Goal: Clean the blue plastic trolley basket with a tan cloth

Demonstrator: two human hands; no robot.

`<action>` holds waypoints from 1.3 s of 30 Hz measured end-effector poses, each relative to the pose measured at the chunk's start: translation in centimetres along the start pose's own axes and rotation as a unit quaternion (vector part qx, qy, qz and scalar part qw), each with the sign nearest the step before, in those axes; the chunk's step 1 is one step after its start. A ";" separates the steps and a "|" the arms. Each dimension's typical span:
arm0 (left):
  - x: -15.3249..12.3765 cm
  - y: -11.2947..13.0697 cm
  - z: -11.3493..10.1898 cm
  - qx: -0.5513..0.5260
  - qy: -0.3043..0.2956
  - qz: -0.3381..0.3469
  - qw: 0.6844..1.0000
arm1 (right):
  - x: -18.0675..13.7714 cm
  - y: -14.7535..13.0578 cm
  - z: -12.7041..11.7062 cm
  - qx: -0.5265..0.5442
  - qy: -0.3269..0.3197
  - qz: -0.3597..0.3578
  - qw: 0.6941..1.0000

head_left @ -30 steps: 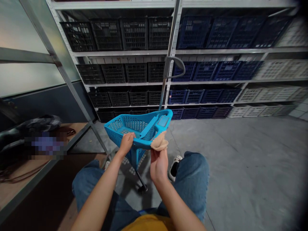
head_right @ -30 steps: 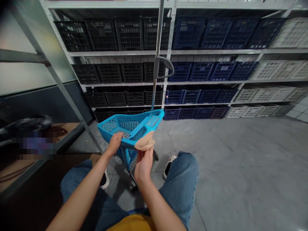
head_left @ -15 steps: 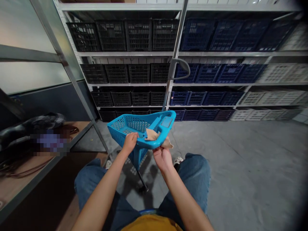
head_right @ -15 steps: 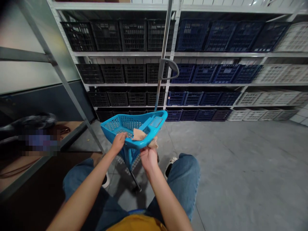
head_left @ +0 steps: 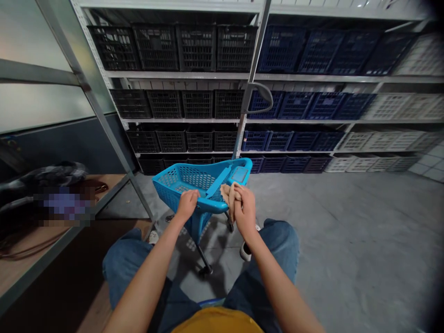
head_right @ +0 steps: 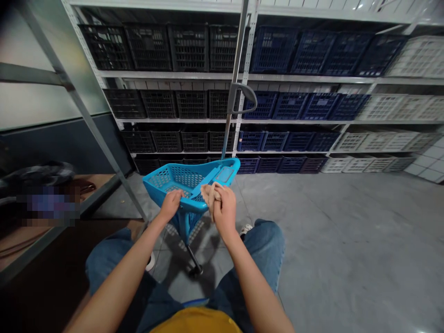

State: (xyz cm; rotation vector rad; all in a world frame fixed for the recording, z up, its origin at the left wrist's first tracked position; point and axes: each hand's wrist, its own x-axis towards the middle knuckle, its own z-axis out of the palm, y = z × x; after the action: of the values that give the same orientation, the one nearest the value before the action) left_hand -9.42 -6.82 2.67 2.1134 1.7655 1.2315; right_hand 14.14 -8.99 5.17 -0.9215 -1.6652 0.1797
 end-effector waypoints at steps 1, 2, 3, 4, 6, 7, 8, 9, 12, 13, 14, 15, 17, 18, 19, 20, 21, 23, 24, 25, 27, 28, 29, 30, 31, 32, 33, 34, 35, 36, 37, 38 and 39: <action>0.0 0.0 0.0 0.002 0.001 -0.001 1.000 | 0.6 -0.2 0.0 -0.002 -0.023 -0.022 1.000; 0.0 0.1 0.1 0.007 0.002 -0.004 1.000 | 0.9 -0.5 0.2 -0.007 -0.043 -0.047 0.998; 0.0 0.1 0.1 0.014 0.002 -0.008 1.000 | 0.9 -0.9 0.5 -0.018 -0.061 -0.076 0.995; -0.1 0.1 0.2 0.020 0.004 -0.013 1.000 | 0.6 -1.4 0.9 -0.033 -0.076 -0.108 0.991; 0.0 0.0 0.2 0.023 0.006 -0.017 1.000 | -0.3 -2.3 1.9 -0.065 -0.112 -0.172 0.977; 0.0 -0.1 0.3 0.020 0.004 -0.017 1.000 | -0.8 -2.5 2.4 -0.080 -0.128 -0.197 0.969; 0.0 -0.1 0.3 0.015 0.002 -0.018 1.000 | -1.1 -2.5 2.9 -0.094 -0.144 -0.218 0.961; 0.0 -0.1 0.3 0.011 -0.001 -0.019 1.000 | -1.4 -2.1 3.2 -0.104 -0.158 -0.236 0.953; 0.1 0.0 0.2 0.010 -0.011 -0.016 1.000 | -1.2 0.3 3.2 -0.104 -0.209 -0.292 0.928; 0.1 0.1 0.2 0.014 -0.017 -0.011 1.000 | -0.9 1.4 2.9 -0.095 -0.227 -0.310 0.918; 0.1 0.3 0.2 0.019 -0.024 -0.005 1.000 | -0.6 2.4 2.4 -0.084 -0.239 -0.326 0.911; 0.1 0.5 0.3 0.026 -0.029 0.000 0.999 | -0.3 3.3 2.0 -0.072 -0.241 -0.336 0.908; 0.2 0.9 0.4 0.041 -0.031 0.006 0.999 | 0.3 4.5 1.2 -0.049 -0.218 -0.330 0.917; 0.2 1.1 0.6 0.049 -0.029 0.008 0.998 | 0.6 4.8 0.9 -0.038 -0.200 -0.315 0.927; 0.2 1.3 0.7 0.055 -0.025 0.010 0.998 | 1.0 5.0 0.7 -0.027 -0.179 -0.291 0.939; 0.2 1.4 0.8 0.060 -0.022 0.011 0.998 | 1.6 5.1 0.6 -0.016 -0.159 -0.257 0.953; 0.2 1.6 0.8 0.064 -0.018 0.012 0.998 | 2.3 5.2 0.5 -0.003 -0.143 -0.219 0.965; 0.3 2.1 1.0 0.069 -0.011 0.006 0.998 | 4.4 5.5 0.2 0.015 -0.138 -0.148 0.979; 0.3 2.3 1.0 0.072 -0.009 0.001 0.997 | 5.6 5.6 0.0 0.014 -0.152 -0.121 0.981; 0.3 2.5 1.1 0.077 -0.007 -0.005 0.997 | 6.7 5.6 -0.3 0.004 -0.179 -0.104 0.978; 0.4 2.8 1.3 0.090 -0.003 -0.018 0.996 | 8.4 5.2 -0.7 -0.038 -0.239 -0.092 0.966; 0.5 3.0 1.4 0.097 -0.001 -0.022 0.995 | 8.7 4.7 -0.8 -0.066 -0.259 -0.092 0.959; 0.5 3.2 1.6 0.103 0.000 -0.025 0.994 | 8.6 4.1 -0.8 -0.094 -0.268 -0.097 0.954; 0.6 3.3 1.8 0.108 0.000 -0.026 0.994 | 8.1 3.3 -0.7 -0.119 -0.267 -0.105 0.950; 0.7 3.4 1.9 0.111 -0.001 -0.026 0.993 | 7.3 2.7 -0.5 -0.140 -0.255 -0.114 0.950; 0.7 3.5 2.0 0.115 -0.003 -0.024 0.993 | 6.2 2.2 -0.3 -0.154 -0.235 -0.126 0.952; 0.8 3.7 2.2 0.118 -0.005 -0.023 0.993 | 4.9 2.0 0.1 -0.160 -0.208 -0.140 0.955; 0.8 3.9 2.3 0.123 -0.006 -0.021 0.992 | 3.6 2.1 0.4 -0.160 -0.176 -0.158 0.958; 0.9 4.1 2.4 0.129 -0.008 -0.021 0.991 | 2.5 2.6 0.6 -0.154 -0.141 -0.179 0.961; 1.0 4.3 2.6 0.136 -0.010 -0.023 0.990 | 1.5 3.4 0.8 -0.144 -0.110 -0.205 0.962; 1.0 4.6 2.7 0.143 -0.011 -0.028 0.989 | 0.7 4.5 0.9 -0.130 -0.087 -0.235 0.959; 1.1 4.9 2.8 0.147 -0.012 -0.034 0.988 | 0.3 5.8 0.9 -0.115 -0.077 -0.264 0.955; 1.3 5.1 2.9 0.150 -0.013 -0.042 0.988 | 0.2 7.0 0.8 -0.103 -0.077 -0.289 0.949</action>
State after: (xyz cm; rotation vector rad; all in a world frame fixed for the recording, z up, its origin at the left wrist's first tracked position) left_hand -3.62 -6.15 4.27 2.1644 2.1189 0.9647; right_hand 16.75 -3.81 1.12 -0.5416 -2.0567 -0.3344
